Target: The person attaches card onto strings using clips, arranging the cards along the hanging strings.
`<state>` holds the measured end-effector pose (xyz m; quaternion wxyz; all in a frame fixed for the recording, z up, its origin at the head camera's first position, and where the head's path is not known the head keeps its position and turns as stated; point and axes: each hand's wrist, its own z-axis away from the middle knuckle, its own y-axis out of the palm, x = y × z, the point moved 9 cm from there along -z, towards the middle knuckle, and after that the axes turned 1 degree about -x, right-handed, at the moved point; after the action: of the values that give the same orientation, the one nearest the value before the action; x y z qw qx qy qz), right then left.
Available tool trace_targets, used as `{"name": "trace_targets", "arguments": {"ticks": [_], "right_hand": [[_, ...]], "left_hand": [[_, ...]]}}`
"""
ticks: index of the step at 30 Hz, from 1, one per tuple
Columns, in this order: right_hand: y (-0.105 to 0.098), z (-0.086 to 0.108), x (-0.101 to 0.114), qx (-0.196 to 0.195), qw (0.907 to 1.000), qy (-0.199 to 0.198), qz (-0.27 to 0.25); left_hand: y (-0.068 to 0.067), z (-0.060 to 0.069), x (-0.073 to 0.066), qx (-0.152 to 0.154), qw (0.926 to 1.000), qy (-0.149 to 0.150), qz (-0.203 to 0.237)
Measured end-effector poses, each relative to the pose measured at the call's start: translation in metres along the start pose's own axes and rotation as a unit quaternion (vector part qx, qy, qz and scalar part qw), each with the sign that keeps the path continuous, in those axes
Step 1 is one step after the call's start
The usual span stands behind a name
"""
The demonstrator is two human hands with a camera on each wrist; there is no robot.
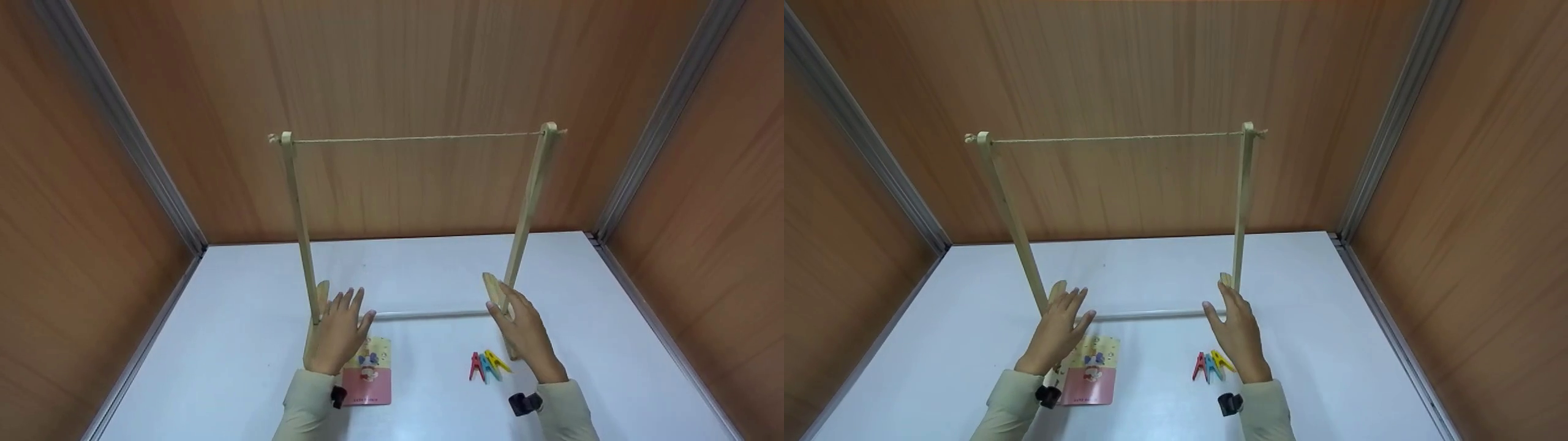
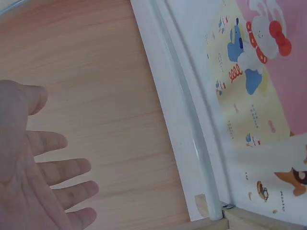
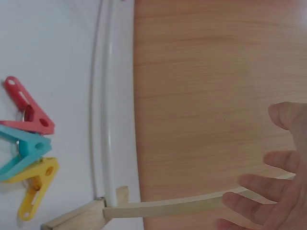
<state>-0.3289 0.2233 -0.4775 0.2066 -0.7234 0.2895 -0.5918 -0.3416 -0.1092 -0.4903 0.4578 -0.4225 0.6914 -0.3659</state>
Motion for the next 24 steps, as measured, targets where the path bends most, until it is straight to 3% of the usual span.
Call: {"name": "trace_targets", "arguments": {"ticks": [6,12,19,24], "right_hand": [[0.000,0.009,-0.020,0.014,0.9983,0.033,-0.047],[0.005,0.016,-0.043,0.022,0.9954,0.077,-0.053],[0.011,0.027,-0.065,0.046,0.9902,0.125,-0.041],[0.016,0.033,-0.081,0.096,0.9861,0.121,-0.061]], "left_hand": [[0.009,0.002,0.015,-0.002,0.9984,-0.019,0.053],[0.027,0.004,0.033,0.038,0.9916,-0.057,0.110],[0.042,0.010,0.046,0.082,0.9853,-0.084,0.124],[0.045,0.020,0.046,0.102,0.9796,-0.125,0.120]]}}
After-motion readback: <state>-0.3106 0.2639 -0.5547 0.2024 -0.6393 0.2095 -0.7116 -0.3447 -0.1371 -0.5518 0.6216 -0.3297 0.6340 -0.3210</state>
